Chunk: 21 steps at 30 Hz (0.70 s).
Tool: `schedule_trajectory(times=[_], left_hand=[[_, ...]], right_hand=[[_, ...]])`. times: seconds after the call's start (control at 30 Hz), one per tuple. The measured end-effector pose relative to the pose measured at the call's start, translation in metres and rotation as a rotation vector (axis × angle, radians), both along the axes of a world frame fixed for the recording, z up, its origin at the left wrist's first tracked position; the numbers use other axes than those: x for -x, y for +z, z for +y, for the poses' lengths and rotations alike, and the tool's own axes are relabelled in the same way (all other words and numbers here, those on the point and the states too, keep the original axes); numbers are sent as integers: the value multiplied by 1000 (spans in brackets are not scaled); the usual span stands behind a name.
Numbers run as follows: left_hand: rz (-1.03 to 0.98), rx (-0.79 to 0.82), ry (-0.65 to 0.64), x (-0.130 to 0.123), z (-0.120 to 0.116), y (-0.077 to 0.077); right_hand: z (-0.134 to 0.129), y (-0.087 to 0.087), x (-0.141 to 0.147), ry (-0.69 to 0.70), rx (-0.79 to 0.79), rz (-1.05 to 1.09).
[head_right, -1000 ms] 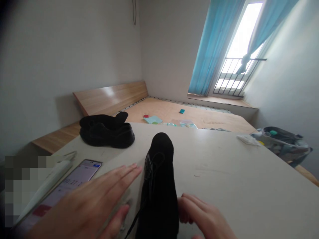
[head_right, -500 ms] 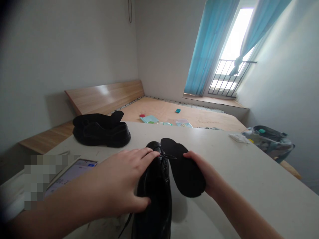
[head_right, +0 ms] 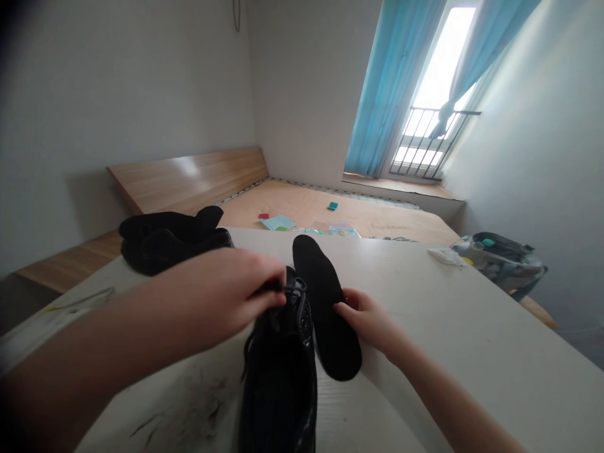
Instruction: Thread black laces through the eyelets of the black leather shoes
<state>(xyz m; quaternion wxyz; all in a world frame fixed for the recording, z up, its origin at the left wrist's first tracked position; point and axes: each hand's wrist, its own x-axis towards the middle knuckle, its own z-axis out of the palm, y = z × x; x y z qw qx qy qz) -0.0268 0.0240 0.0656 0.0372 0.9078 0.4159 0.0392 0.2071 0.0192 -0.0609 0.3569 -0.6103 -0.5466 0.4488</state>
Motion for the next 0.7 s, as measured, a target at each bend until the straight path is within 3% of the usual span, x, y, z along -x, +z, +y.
schedule_trajectory(times=[0.13, 0.23, 0.43, 0.6, 0.7], left_hand=[[51, -380, 397, 20, 14, 16], [138, -433, 515, 31, 23, 10], [261, -44, 246, 24, 32, -19], [190, -3, 93, 5, 11, -13], [171, 126, -13, -8, -7, -11]], right_hand=[[3, -10, -4, 9, -28, -18], [7, -17, -13, -25, -60, -123], [6, -21, -26, -138, -174, -489], [2, -20, -18, -88, -254, -642], [2, -18, -14, -7, -287, -723]])
